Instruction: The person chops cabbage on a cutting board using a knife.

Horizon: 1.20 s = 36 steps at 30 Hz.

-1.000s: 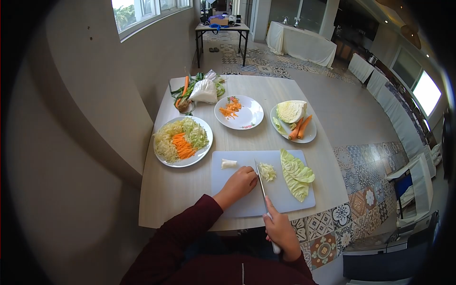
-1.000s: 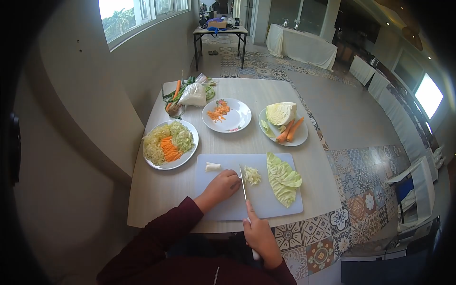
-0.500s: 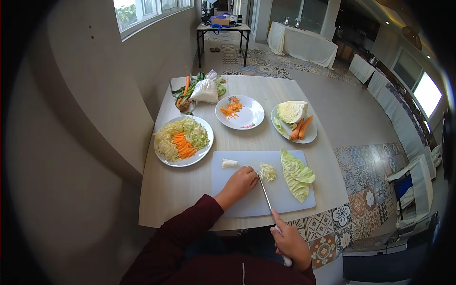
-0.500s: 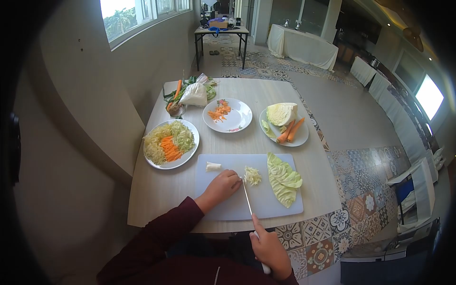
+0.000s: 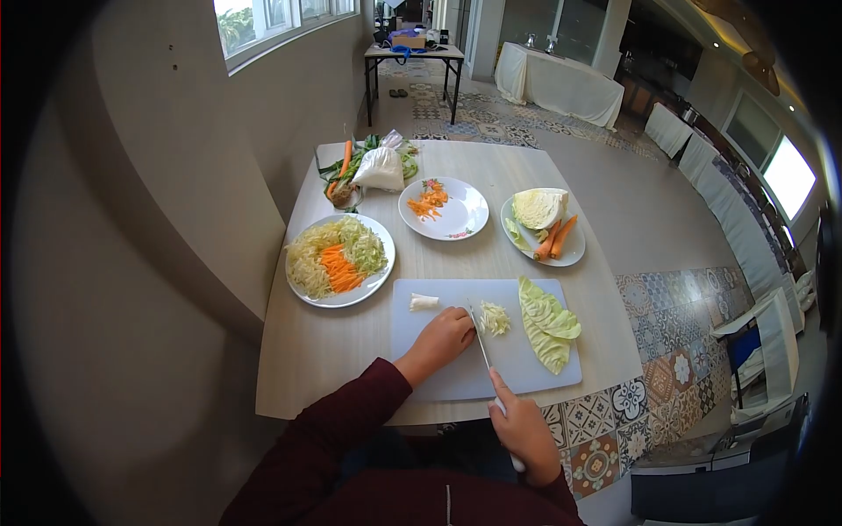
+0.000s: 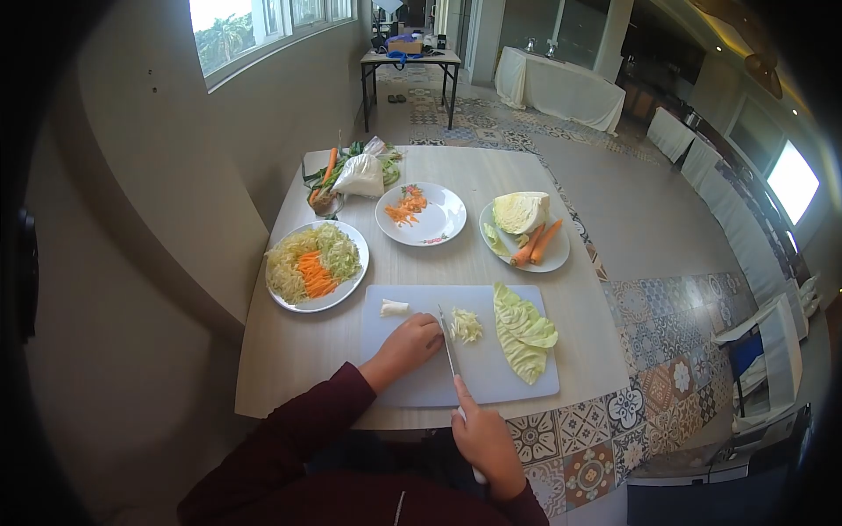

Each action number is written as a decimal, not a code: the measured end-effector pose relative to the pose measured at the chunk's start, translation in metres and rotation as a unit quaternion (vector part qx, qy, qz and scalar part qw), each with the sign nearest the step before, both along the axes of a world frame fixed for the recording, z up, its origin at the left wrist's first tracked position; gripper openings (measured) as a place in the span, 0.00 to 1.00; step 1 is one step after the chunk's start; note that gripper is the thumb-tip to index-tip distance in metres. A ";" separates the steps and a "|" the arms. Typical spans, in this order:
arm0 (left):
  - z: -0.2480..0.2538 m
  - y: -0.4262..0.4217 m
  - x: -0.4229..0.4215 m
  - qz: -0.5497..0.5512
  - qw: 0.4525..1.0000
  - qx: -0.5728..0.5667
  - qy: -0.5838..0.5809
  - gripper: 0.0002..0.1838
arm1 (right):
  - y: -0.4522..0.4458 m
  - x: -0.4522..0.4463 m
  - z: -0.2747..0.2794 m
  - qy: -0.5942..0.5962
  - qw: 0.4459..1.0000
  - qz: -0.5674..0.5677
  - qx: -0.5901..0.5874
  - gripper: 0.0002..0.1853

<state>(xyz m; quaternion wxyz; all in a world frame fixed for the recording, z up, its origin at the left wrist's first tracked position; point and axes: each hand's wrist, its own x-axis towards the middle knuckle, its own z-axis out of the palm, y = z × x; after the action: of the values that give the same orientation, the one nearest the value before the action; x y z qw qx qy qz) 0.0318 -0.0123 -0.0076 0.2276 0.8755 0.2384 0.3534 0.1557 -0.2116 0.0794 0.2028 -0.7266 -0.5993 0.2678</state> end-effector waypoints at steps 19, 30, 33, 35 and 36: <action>0.001 -0.002 0.001 0.003 1.000 -0.003 -0.017 0.07 | -0.009 -0.003 0.015 0.211 0.973 -0.080 -0.057 0.32; 0.002 -0.002 0.002 0.006 1.000 -0.013 -0.007 0.06 | -0.007 -0.002 0.006 0.223 0.968 -0.071 -0.089 0.32; 0.003 -0.003 0.002 0.007 1.000 -0.009 -0.017 0.05 | -0.007 -0.003 0.010 0.229 0.966 -0.073 -0.098 0.32; 0.003 -0.003 0.001 0.005 1.000 -0.008 -0.015 0.05 | -0.009 -0.002 0.008 0.230 0.966 -0.067 -0.096 0.32; 0.002 -0.002 0.001 0.004 1.000 -0.007 -0.014 0.05 | -0.010 -0.001 0.007 0.230 0.966 -0.065 -0.095 0.32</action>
<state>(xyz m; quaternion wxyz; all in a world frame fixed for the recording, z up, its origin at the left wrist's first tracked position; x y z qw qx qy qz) 0.0331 -0.0147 -0.0054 0.2360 0.8679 0.2411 0.3646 0.1547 -0.2216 0.0864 0.2820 -0.6985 -0.4600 0.4700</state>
